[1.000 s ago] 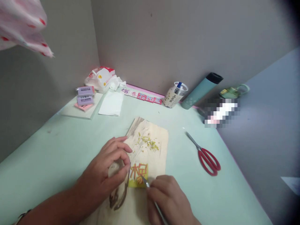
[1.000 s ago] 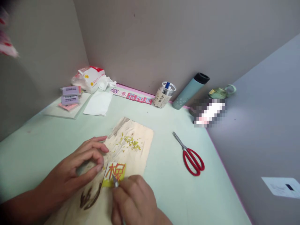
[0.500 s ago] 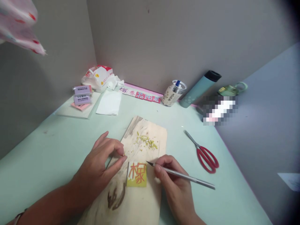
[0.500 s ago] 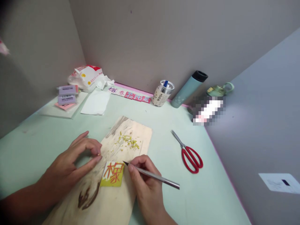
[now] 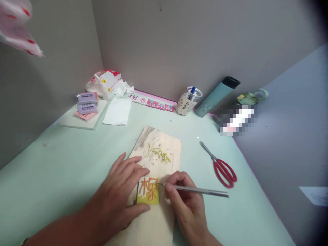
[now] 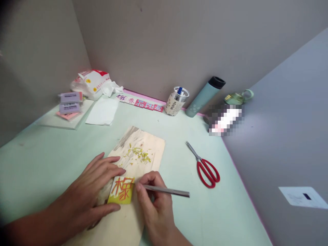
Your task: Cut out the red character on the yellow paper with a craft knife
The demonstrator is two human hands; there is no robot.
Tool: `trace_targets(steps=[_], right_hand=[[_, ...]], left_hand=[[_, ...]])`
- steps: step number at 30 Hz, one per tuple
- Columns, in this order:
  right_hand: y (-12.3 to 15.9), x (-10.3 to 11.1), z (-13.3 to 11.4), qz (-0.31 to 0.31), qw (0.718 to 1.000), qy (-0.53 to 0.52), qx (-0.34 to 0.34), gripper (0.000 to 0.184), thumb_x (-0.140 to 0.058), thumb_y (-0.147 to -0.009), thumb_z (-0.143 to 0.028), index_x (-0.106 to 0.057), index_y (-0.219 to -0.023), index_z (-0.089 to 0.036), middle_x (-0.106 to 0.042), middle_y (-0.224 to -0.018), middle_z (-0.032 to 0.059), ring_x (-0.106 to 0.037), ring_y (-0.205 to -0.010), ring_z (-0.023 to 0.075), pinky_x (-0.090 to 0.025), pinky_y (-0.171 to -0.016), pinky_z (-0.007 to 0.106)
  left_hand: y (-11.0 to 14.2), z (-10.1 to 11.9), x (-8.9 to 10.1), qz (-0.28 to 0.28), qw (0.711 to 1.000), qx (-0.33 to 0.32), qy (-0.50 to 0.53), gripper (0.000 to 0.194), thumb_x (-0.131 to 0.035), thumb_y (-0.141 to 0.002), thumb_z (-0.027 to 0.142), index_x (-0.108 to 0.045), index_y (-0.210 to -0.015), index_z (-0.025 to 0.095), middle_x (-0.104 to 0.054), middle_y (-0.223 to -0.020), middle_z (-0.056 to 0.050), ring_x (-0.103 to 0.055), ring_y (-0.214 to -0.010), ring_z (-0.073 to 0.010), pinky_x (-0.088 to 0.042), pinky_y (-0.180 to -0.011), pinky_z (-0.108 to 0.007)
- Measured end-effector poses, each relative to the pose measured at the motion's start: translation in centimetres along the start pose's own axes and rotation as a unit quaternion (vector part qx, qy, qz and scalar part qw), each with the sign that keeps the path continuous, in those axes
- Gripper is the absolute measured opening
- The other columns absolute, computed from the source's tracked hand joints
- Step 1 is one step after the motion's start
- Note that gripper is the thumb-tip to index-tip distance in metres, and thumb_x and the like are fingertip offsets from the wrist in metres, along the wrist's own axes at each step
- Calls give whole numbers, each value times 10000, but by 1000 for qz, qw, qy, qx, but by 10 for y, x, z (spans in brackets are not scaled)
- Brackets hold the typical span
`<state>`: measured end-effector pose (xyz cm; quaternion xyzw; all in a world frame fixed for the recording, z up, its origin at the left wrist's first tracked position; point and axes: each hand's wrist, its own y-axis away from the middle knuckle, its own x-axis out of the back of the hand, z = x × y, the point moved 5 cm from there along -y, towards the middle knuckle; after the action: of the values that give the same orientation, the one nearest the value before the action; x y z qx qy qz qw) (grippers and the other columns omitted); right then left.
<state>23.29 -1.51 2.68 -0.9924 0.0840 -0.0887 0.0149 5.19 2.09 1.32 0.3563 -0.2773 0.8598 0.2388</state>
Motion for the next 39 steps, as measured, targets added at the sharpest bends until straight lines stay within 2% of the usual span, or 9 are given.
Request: trace_targets(steps=[4, 11, 22, 29, 33, 39], right_hand=[[1, 0, -1, 3, 999, 28, 27, 248, -612, -965, -351, -562, -775, -200, -525, -674, -27, -474, -572, 120, -422, -522, 205], [0, -1, -5, 26, 994, 75, 69, 246, -589, -966, -281, -546, -735, -208, -526, -640, -29, -471, -554, 121, -413, -505, 206], [0, -4, -10, 20, 994, 70, 79, 239, -594, -964, -282, -552, -740, -210, -521, -635, -30, -475, -553, 124, -430, -499, 209], [-1, -5, -12, 6, 992, 91, 84, 240, -571, -981, -274, -549, -752, -206, -527, -647, -21, -484, -566, 128, -432, -510, 220], [-1, -8, -13, -3, 991, 101, 83, 250, -540, -994, -284, -529, -755, -210, -515, -650, -23, -472, -569, 130, -426, -516, 228], [-1, -10, -11, -21, 993, 97, 68, 253, -493, -1016, -311, -501, -780, -217, -519, -683, -20, -475, -598, 137, -425, -552, 244]], left_hand=[[-2, 0, 1, -3, 1000, 3, 5, 484, -740, -788, 194, -499, -1199, 279, -617, -1160, -14, -437, -1365, -284, -127, -1235, -520], [-2, 2, 2, 4, 1000, 5, 11, 451, -726, -776, 194, -509, -1164, 272, -617, -1136, -21, -453, -1343, -293, -153, -1222, -540], [-3, 0, 1, 2, 1000, -1, 10, 429, -717, -793, 222, -507, -1163, 275, -619, -1146, -31, -457, -1345, -299, -167, -1216, -545], [-4, 3, 2, 24, 1000, 12, 13, 397, -705, -781, 205, -531, -1132, 265, -629, -1111, -25, -482, -1326, -302, -189, -1217, -562], [-5, 1, 2, 2, 1000, -4, -1, 397, -717, -785, 225, -543, -1140, 261, -645, -1125, -29, -510, -1310, -317, -237, -1200, -576], [-5, 2, 2, 12, 1000, -4, -1, 391, -728, -777, 223, -533, -1113, 261, -637, -1101, -33, -493, -1311, -315, -190, -1199, -569]])
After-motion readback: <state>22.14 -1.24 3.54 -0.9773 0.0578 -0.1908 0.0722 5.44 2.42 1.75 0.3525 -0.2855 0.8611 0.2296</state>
